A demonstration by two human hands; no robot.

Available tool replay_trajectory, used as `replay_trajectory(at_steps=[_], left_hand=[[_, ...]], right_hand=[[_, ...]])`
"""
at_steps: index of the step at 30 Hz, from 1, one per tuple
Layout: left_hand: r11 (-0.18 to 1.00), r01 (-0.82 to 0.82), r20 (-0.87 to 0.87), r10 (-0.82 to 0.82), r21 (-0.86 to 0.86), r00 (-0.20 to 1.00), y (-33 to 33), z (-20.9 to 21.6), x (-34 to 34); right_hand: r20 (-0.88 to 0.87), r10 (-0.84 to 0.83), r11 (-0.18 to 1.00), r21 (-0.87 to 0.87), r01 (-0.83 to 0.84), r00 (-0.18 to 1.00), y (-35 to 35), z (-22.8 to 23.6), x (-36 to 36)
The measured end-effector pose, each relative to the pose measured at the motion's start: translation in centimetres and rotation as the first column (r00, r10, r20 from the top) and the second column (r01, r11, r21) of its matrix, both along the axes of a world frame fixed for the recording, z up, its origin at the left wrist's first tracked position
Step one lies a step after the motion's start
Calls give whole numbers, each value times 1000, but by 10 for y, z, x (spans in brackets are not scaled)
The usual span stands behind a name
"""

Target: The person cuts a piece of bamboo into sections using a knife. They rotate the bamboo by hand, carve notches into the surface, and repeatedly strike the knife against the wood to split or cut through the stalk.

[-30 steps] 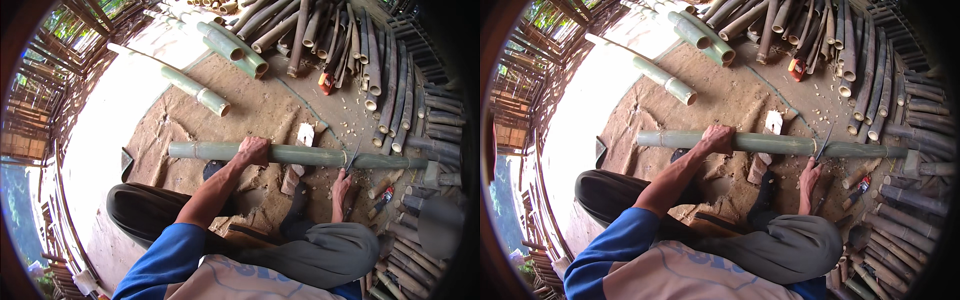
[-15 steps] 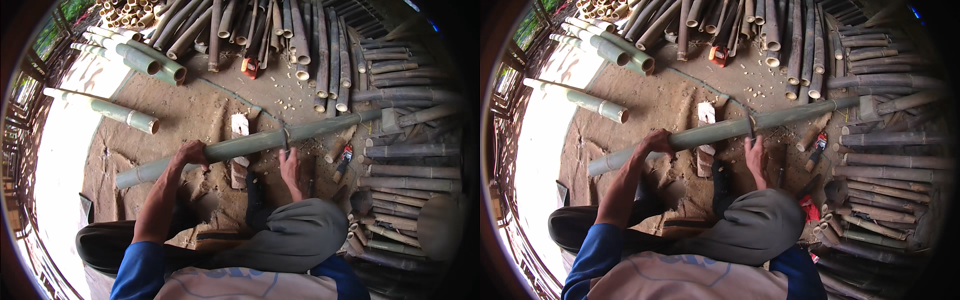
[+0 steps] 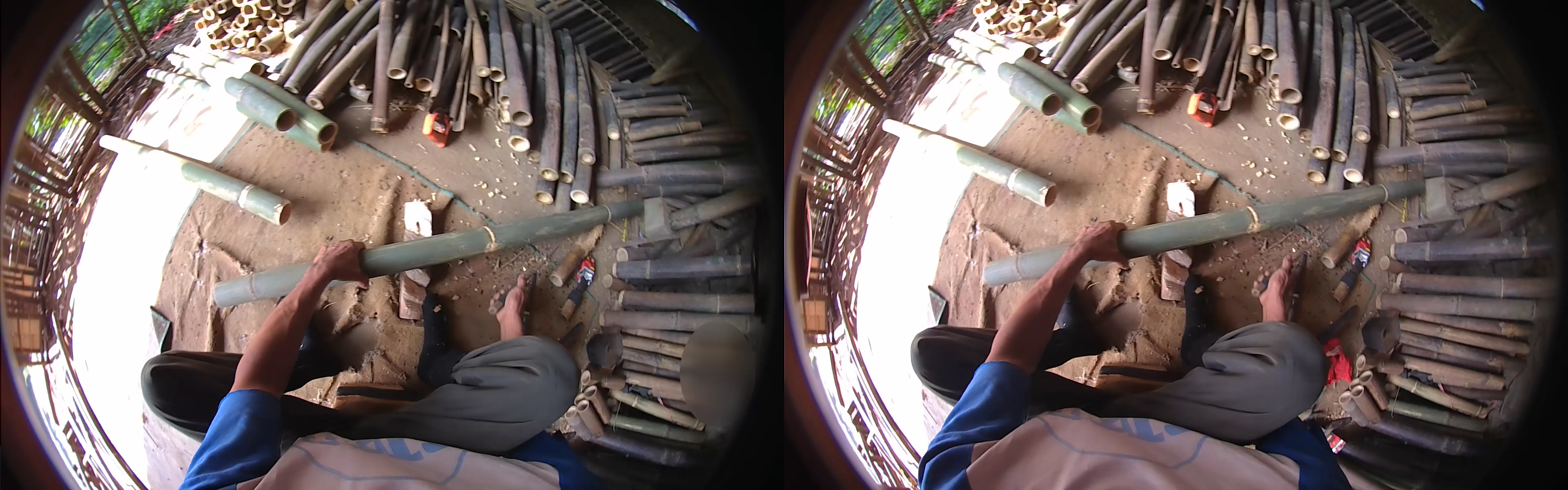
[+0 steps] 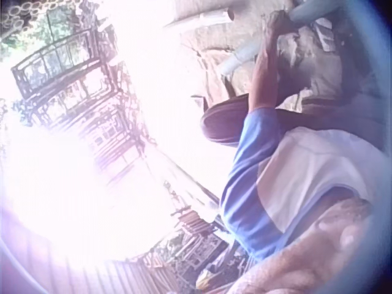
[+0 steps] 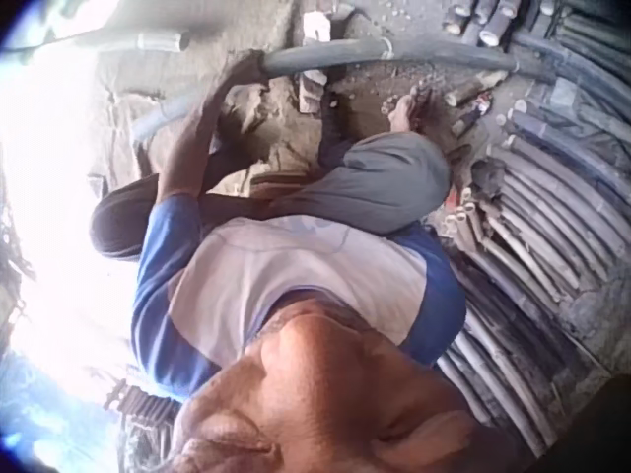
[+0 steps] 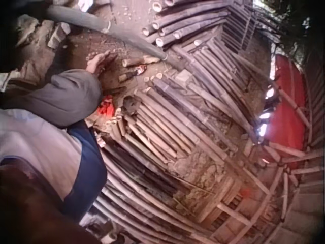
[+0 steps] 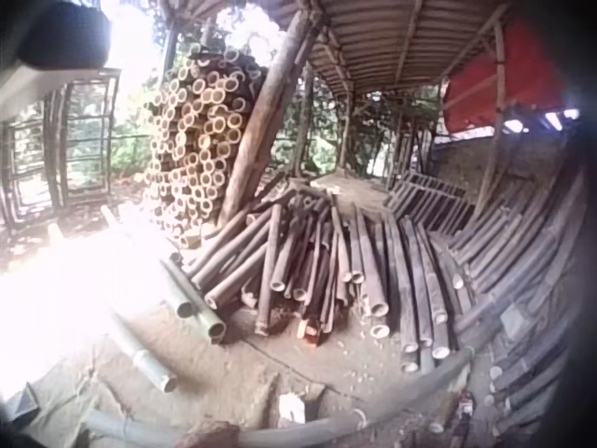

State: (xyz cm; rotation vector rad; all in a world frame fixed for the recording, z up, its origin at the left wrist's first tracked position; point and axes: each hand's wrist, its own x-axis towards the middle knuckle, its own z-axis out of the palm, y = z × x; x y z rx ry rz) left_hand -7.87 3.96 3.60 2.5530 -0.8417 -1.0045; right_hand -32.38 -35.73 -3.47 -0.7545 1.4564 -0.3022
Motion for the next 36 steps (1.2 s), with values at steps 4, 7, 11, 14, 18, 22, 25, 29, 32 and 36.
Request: replay_trajectory(at_steps=[4,7,11,14,18,22,25,29,32,36], left_hand=[[980,9,70,4,-198,998,2,0,-2],[990,-26,-182,0,-137,983,58,-9,44],[969,-70,-128,102,235,987,180,9,101],[889,64,9,-77,454,997,251,51,153],[814,97,29,-138,572,990,310,93,207],[840,93,-114,-38,534,993,336,93,158],[872,135,-73,-114,471,991,352,21,107],[958,-135,60,124,252,991,323,5,21],[952,-226,178,190,208,966,317,-8,7],[882,-430,279,371,191,886,341,6,-7]], right_hand=[[-285,166,930,-274,-247,944,13,-23,-82],[-543,234,764,-411,-498,807,28,-40,-109],[-821,138,383,-471,-795,553,60,-24,-107],[-853,-67,72,-522,-850,518,56,-8,-106],[-497,401,398,-662,-635,769,6,-5,-62],[115,461,872,-244,-425,880,16,50,24],[345,282,959,-111,-259,895,-1,36,55],[488,124,989,4,-145,864,-23,14,81],[656,3,995,72,-66,755,-33,17,92],[706,-52,987,144,-71,706,2,11,77]])
